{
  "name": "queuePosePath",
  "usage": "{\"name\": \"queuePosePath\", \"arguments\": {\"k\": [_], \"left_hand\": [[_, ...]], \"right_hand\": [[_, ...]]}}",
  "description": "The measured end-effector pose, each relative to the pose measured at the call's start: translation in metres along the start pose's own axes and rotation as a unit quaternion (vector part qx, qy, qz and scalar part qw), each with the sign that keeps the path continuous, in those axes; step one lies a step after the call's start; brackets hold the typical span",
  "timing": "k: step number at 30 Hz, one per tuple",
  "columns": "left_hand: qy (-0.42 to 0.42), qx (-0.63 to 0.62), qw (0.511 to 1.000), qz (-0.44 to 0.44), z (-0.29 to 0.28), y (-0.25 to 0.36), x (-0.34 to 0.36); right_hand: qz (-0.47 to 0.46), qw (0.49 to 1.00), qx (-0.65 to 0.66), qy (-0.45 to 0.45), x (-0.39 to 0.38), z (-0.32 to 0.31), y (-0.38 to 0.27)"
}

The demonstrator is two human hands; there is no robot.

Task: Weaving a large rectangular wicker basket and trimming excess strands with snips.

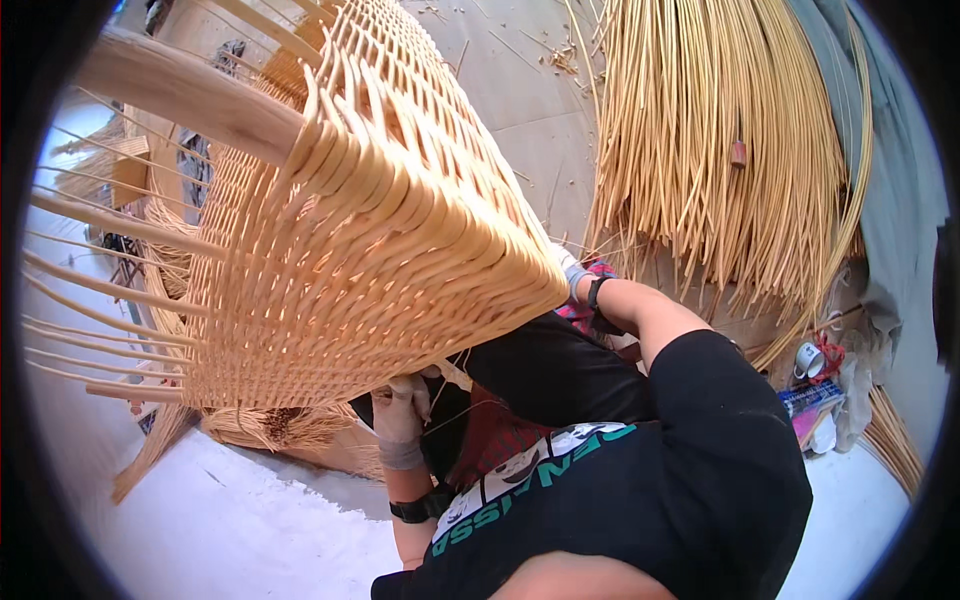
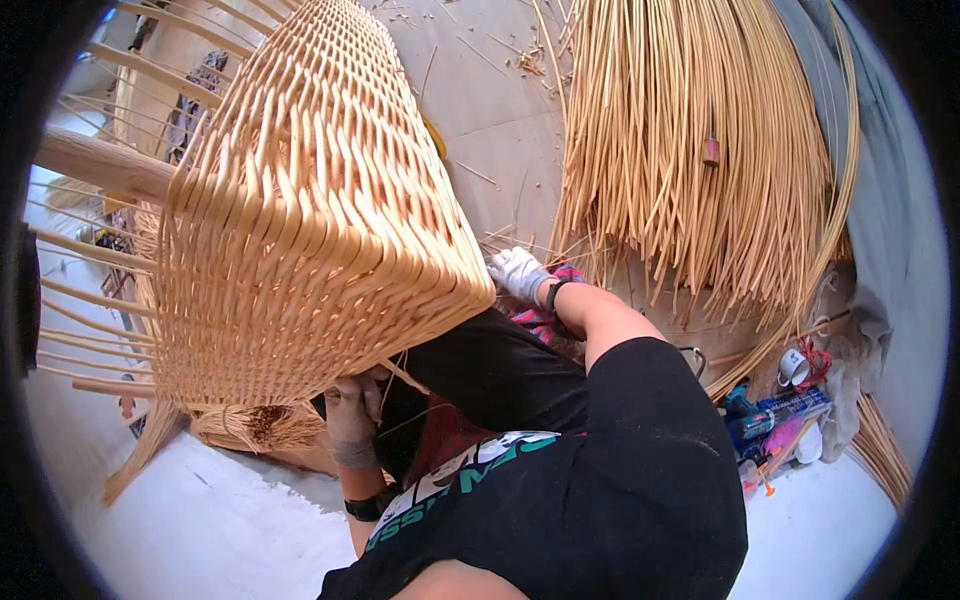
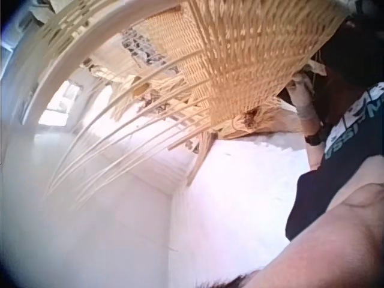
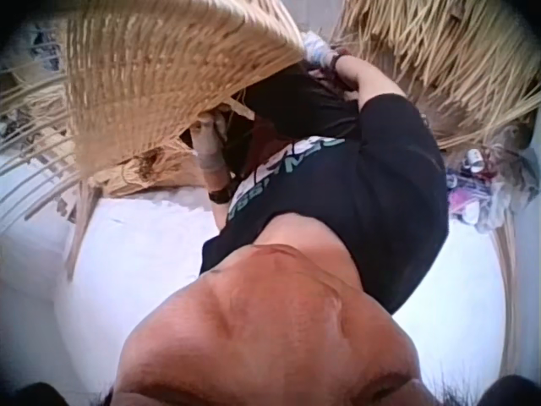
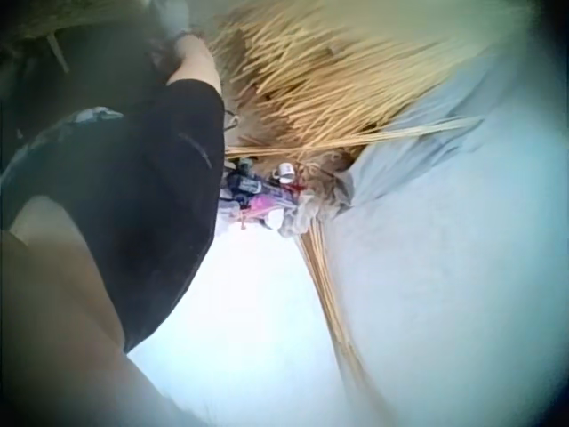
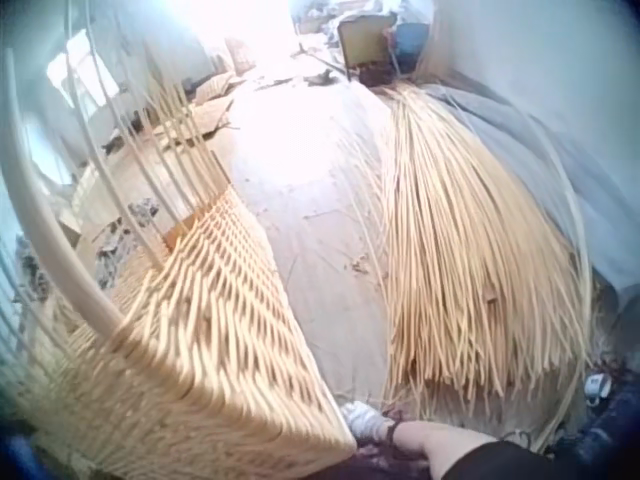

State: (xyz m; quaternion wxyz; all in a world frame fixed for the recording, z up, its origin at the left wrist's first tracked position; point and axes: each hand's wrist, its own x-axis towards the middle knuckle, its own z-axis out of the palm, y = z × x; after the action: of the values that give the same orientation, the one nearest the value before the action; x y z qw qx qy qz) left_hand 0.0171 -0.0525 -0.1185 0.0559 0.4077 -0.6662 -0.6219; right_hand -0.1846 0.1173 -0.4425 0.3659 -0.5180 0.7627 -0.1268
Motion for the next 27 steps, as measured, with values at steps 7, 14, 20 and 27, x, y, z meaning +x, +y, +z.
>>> {"name": "queuePosePath", "arguments": {"k": [7,14,20,27], "left_hand": [[-0.023,-0.033,0.999,-0.002,-0.004,-0.005,0.002],[-0.024,-0.056,0.998,0.001,0.001,-0.012,0.003],[-0.047,-0.046,0.997,-0.031,0.019,0.003,0.008],[-0.276,0.000,0.952,0.129,0.104,0.067,-0.032]], "right_hand": [[0.008,0.997,-0.047,-0.059,-0.020,0.003,0.009],[0.033,0.999,-0.024,-0.026,-0.018,0.002,0.021],[0.222,0.834,0.485,0.141,-0.073,-0.092,0.032],[-0.107,0.749,0.549,0.355,-0.215,-0.215,-0.092]]}}
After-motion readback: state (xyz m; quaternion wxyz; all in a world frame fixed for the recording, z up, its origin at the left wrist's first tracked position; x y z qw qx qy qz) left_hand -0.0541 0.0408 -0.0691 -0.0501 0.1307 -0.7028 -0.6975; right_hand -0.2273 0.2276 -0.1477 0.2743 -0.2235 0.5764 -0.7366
